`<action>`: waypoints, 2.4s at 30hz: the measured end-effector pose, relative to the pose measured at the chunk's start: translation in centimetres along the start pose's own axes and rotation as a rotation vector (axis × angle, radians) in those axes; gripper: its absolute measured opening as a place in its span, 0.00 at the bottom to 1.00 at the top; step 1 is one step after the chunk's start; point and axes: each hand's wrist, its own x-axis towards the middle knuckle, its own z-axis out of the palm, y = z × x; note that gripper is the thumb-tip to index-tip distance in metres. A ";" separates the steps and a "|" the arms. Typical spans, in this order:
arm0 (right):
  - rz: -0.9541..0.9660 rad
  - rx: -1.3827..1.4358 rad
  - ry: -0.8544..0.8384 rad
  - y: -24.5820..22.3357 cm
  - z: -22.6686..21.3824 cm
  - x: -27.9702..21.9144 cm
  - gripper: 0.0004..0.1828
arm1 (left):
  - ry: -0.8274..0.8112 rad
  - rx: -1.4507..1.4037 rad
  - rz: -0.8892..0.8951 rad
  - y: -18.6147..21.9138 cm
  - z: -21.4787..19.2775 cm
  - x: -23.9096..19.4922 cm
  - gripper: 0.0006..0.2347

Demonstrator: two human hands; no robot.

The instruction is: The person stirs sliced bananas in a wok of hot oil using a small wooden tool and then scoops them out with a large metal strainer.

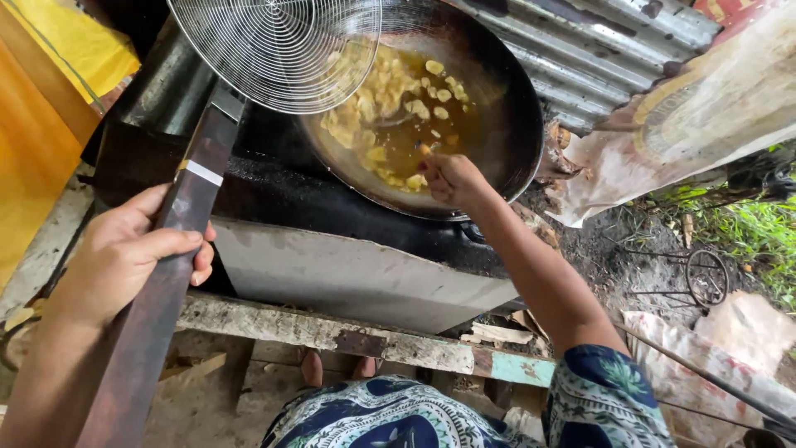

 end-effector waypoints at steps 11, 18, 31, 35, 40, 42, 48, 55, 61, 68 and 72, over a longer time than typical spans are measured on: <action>-0.358 0.037 0.105 -1.3 -1.6 -14.1 0.10 | -0.064 -0.025 0.081 -1.2 -1.9 1.8 0.11; -0.416 -0.048 0.188 -0.9 -1.8 -10.6 0.15 | -0.089 0.051 0.072 -2.7 -2.7 2.9 0.08; -0.684 -0.701 0.443 -0.8 -4.3 -10.2 0.14 | -0.012 0.083 -0.023 -1.7 -2.3 3.5 0.08; -0.909 -1.501 0.847 -2.0 -5.4 -6.9 0.10 | -0.092 0.032 0.062 -1.7 -2.8 3.9 0.08; -0.643 -1.886 0.874 -3.4 -3.7 -1.1 0.15 | 0.009 0.084 0.005 -1.7 -2.0 3.9 0.08; -0.574 -1.858 0.746 -3.2 -2.5 -1.5 0.13 | -0.032 0.053 0.030 -1.6 -2.2 3.9 0.08; -0.463 -1.705 0.757 -5.9 -3.2 -9.5 0.12 | -0.089 0.005 0.060 -2.6 -3.3 3.9 0.09; -0.090 -1.163 0.673 -5.8 -8.1 -12.3 0.24 | -0.045 0.043 0.015 -1.6 -2.0 4.4 0.09; 0.022 -0.689 0.361 -6.6 -9.5 -11.4 0.13 | -0.041 -0.015 -0.018 -1.6 -1.8 3.8 0.09; -0.136 -0.250 0.144 -2.1 -5.3 0.9 0.13 | -0.021 -0.023 -0.006 -1.6 -1.6 3.0 0.09; -0.079 0.112 0.068 -0.6 -2.3 4.0 0.13 | -0.012 -0.034 -0.020 -1.2 -1.7 2.4 0.09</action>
